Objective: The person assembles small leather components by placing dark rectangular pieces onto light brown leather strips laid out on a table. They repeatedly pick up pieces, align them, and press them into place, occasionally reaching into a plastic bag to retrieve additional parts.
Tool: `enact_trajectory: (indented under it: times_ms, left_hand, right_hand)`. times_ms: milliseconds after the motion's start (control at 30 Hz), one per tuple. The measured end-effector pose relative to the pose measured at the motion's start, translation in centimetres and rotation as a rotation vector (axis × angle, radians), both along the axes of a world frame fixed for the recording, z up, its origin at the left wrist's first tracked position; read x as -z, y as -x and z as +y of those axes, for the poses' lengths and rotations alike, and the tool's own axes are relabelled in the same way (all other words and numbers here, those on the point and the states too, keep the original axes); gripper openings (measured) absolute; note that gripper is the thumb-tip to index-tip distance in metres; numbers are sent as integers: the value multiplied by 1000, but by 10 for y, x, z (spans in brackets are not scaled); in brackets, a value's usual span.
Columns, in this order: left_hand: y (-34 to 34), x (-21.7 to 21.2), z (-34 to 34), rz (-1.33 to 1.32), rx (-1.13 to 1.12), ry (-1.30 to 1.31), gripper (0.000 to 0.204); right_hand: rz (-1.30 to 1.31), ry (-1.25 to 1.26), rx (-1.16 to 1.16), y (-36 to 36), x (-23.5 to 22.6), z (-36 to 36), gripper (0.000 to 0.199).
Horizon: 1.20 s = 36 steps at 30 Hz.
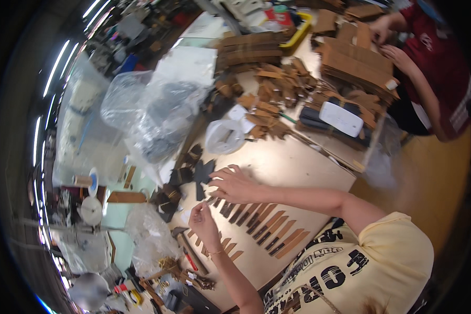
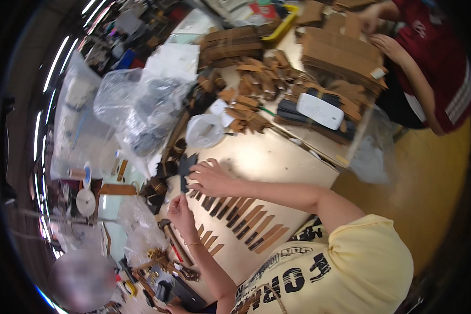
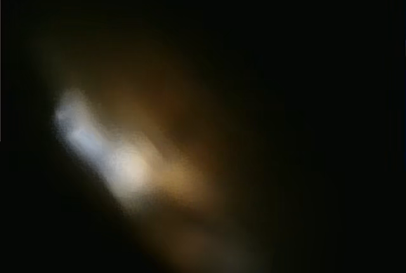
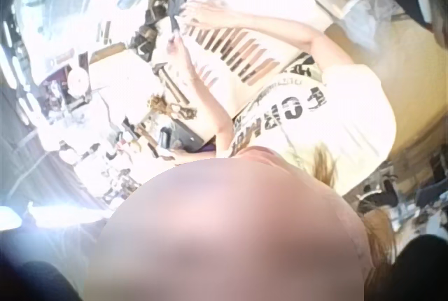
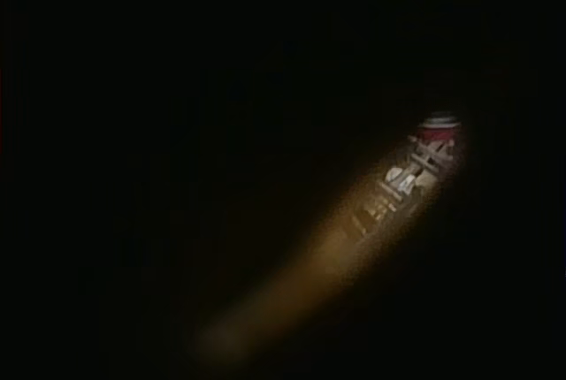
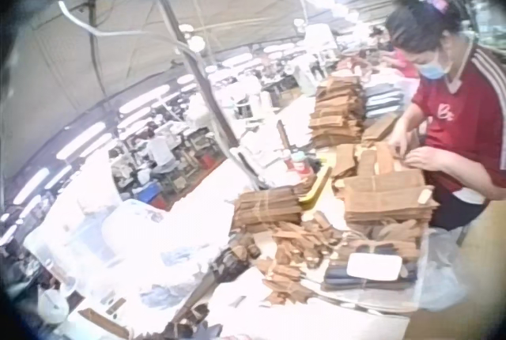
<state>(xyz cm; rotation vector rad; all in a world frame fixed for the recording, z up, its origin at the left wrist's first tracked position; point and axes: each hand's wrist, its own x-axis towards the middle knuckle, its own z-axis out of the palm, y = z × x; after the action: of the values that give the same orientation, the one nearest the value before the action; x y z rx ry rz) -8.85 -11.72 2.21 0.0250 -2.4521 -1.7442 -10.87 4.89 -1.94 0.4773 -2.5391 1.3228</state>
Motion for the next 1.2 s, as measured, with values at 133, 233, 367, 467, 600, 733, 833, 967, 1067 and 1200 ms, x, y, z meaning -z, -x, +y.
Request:
enact_trajectory:
  times_ms: [133,233,367,467,600,733,833,967,1067,1200]
  left_hand:
    - [-22,-33,109,-127,355,-302,9]
    - [-36,-44,190,-116,589,-282,8]
    - [-91,-15,306,115,1033,-142,14]
    - [-142,32,372,-76,1190,-182,13]
    - [-180,123,416,-798,1070,-157,28]
    - [-206,201,423,-805,816,129,42]
    - [-212,228,424,-819,859,210,44]
    - [-211,236,424,-804,1005,276,47]
    - [-213,236,419,-763,1090,300,49]
    - [-222,240,420,-669,1175,332,52]
  right_hand:
    - [-410,1077,4,-29,-30,49,40]
    - [-571,1715,33,-84,-37,129,47]
    - [-152,1841,471,-181,-23,211,48]
    - [122,1729,968,-243,34,259,49]
    - [-87,1740,1304,-290,164,304,47]
    - [-706,1914,1319,-328,243,267,50]
    - [-853,1914,1267,-344,248,229,34]
    - [-776,2167,1300,-350,227,233,27]
    - [-521,1588,1466,-348,200,256,32]
    - [-93,868,1678,-332,126,309,43]
